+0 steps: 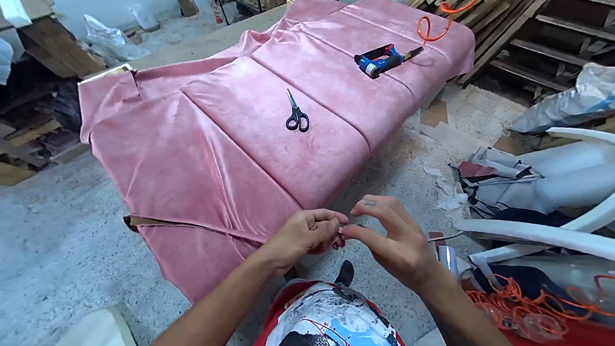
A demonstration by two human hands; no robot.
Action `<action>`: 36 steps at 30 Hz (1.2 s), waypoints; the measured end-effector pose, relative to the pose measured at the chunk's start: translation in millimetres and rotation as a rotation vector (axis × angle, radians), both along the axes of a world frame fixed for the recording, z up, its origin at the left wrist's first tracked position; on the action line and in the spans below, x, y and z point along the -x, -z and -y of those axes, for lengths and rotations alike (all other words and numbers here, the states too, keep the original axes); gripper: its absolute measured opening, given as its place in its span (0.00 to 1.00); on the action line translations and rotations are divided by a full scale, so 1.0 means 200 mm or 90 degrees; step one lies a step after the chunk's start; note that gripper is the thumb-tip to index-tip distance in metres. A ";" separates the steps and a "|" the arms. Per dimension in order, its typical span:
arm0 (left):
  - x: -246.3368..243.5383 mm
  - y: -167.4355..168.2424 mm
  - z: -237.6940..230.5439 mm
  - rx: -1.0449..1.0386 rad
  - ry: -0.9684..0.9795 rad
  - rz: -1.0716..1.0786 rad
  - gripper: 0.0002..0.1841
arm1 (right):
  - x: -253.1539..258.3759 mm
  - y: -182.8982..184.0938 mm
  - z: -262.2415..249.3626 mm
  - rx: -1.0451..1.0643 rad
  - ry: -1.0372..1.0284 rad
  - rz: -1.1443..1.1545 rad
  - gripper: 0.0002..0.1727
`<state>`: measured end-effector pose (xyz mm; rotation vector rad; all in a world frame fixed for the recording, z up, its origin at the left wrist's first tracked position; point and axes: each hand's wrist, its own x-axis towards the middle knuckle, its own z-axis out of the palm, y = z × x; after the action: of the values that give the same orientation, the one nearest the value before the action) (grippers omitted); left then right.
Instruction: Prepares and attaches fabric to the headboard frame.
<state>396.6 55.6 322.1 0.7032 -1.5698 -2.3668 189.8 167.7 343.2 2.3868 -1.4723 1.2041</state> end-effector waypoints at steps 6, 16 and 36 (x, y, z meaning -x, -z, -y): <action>-0.02 -0.05 0.02 -0.047 0.017 0.052 0.12 | 0.01 0.02 -0.01 -0.024 0.018 -0.003 0.08; 0.02 -0.04 0.03 -0.123 0.023 0.053 0.07 | 0.07 -0.01 -0.06 -0.033 -0.003 -0.026 0.09; 0.13 0.01 0.02 0.155 0.097 0.078 0.08 | 0.17 0.04 -0.07 -0.159 -0.009 -0.014 0.05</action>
<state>370.0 52.4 321.0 0.7093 -1.9868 -2.2152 155.1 181.6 334.7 2.5595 -1.6931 1.0472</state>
